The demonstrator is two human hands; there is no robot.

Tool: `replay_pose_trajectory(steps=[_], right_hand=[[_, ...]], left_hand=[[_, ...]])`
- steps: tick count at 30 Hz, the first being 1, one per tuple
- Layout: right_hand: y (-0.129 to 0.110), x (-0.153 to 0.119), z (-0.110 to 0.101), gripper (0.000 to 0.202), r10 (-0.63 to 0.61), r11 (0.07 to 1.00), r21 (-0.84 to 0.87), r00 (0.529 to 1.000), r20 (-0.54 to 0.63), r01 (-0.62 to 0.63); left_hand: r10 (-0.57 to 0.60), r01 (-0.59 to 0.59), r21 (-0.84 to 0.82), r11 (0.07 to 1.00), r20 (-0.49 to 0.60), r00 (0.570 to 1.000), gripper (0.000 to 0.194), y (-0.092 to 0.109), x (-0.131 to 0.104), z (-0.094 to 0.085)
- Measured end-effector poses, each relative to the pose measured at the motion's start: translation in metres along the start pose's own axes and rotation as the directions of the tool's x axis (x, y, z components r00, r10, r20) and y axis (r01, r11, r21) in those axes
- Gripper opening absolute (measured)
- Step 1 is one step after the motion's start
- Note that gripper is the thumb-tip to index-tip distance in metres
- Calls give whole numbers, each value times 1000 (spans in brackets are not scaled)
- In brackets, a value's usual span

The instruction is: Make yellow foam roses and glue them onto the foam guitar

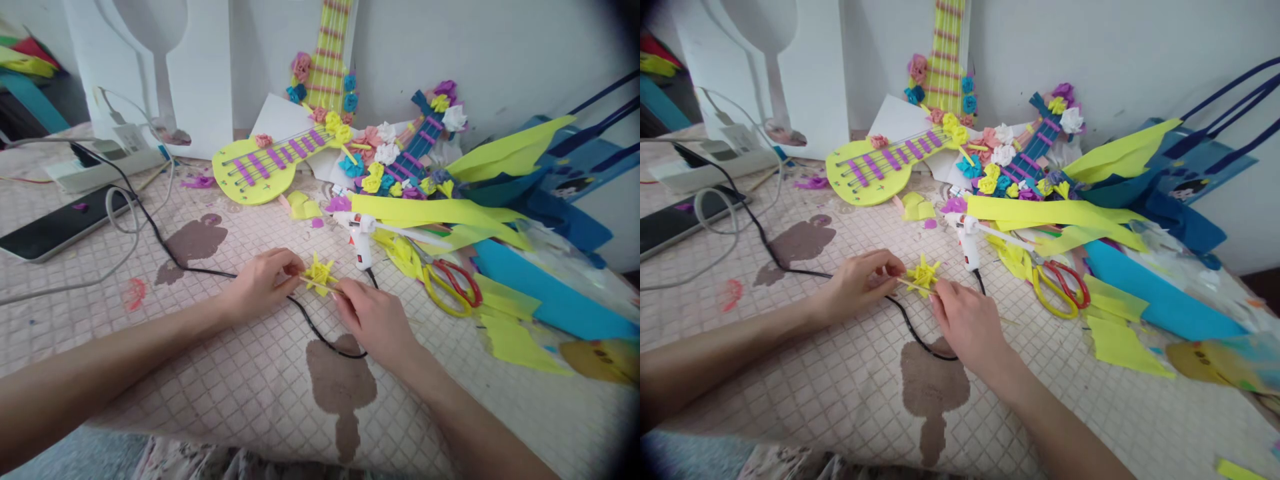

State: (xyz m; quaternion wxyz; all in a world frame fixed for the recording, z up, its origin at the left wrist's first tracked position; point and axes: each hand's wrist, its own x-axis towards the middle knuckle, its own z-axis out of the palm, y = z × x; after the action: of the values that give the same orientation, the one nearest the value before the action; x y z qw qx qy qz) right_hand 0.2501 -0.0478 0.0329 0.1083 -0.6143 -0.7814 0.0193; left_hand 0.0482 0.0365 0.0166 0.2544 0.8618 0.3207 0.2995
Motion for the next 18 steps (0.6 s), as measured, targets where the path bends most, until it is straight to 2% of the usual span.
replay_pose_trajectory(steps=[3, 6, 11, 18], right_hand=[[0, 0, -1, 20, 5, 1000, -5, 1000, 11, -5], [0, 1, -1, 21, 7, 1000, -18, 1000, -1, -7], [-3, 2, 5, 16, 13, 1000, -14, 1000, -13, -13], [-7, 5, 12, 12, -46, 997, -59, 994, -94, 41]], left_hand=[[-120, 125, -86, 988, 61, 991, 11, 0, -1, 2], [-173, 186, -137, 973, 105, 979, 13, 0, -2, 6], [-192, 207, -144, 968, 108, 975, 13, -1, -3, 12], [-212, 226, -149, 963, 102, 972, 16, 0, -4, 12]])
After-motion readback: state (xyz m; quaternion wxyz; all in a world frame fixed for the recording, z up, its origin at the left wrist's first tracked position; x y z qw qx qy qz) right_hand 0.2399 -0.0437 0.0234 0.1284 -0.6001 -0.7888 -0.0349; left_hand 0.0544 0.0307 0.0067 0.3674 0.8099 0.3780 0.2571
